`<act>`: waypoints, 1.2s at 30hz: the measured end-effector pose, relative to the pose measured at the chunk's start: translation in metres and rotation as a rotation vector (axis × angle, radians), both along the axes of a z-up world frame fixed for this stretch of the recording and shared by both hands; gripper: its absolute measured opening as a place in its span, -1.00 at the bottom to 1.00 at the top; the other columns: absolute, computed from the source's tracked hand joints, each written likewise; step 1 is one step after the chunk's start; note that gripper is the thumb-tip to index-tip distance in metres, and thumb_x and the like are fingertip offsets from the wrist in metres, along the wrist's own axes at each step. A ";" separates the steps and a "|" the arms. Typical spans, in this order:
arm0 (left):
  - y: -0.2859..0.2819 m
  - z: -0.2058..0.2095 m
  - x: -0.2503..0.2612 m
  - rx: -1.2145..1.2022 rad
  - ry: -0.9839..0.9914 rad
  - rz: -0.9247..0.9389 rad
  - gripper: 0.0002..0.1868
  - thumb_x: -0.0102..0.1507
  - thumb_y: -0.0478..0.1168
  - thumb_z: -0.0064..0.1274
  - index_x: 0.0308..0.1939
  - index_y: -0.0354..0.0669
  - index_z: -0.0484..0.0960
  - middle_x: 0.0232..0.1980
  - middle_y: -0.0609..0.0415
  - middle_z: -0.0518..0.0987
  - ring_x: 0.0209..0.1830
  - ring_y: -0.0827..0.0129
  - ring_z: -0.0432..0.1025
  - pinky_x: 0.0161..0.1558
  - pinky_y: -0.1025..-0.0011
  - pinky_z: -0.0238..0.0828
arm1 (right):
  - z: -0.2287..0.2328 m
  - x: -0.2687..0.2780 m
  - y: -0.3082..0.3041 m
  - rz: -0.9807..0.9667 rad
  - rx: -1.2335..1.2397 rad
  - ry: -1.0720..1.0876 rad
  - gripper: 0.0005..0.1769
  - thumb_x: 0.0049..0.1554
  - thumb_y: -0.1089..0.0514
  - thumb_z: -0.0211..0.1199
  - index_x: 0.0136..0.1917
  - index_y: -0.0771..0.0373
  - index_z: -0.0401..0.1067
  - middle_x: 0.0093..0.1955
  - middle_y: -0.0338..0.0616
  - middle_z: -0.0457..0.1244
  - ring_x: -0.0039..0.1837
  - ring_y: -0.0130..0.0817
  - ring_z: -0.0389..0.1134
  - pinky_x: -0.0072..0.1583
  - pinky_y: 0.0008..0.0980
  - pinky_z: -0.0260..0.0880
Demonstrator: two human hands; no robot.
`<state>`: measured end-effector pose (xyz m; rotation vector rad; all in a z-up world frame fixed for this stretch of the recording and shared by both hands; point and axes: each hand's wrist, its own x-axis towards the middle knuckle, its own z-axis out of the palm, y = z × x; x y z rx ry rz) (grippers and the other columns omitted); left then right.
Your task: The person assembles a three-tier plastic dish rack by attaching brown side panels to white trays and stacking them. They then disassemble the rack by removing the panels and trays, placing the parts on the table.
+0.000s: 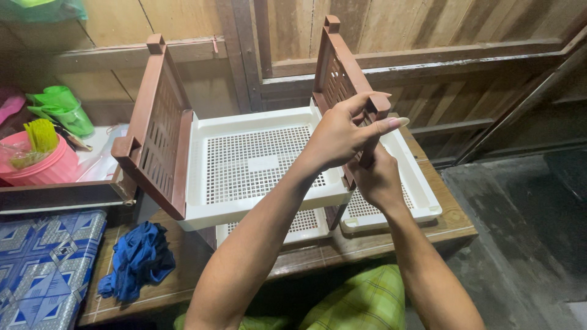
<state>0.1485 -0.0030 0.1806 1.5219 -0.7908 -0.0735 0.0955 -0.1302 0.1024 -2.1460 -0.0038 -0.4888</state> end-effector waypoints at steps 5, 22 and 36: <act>0.004 -0.007 0.002 0.061 -0.002 0.039 -0.36 0.20 0.03 0.28 0.24 -0.27 0.56 -0.01 0.01 0.71 0.07 0.37 0.59 0.09 0.40 0.58 | -0.002 -0.002 0.005 0.044 -0.004 -0.071 -0.73 0.10 0.21 0.31 0.06 0.29 0.39 -0.33 -0.20 0.31 -0.27 -0.38 0.38 -0.17 -0.30 0.37; 0.004 0.007 0.005 0.140 -0.073 0.050 -0.38 0.18 0.08 0.30 0.18 -0.23 0.62 -0.19 0.15 0.68 -0.22 0.52 0.57 -0.19 0.47 0.59 | 0.007 -0.006 0.006 0.004 -0.143 -0.126 -0.67 0.10 0.25 0.27 0.14 0.29 0.37 -0.21 0.07 0.40 -0.12 0.01 0.49 -0.07 -0.11 0.44; 0.013 -0.005 0.008 0.170 -0.127 0.028 -0.33 0.16 0.09 0.33 0.21 -0.25 0.58 -0.18 0.15 0.67 -0.18 0.50 0.56 -0.14 0.47 0.59 | 0.015 -0.013 0.011 0.010 -0.149 0.007 -0.71 0.10 0.19 0.28 0.10 0.26 0.40 -0.28 0.06 0.39 -0.19 0.00 0.49 -0.11 -0.10 0.43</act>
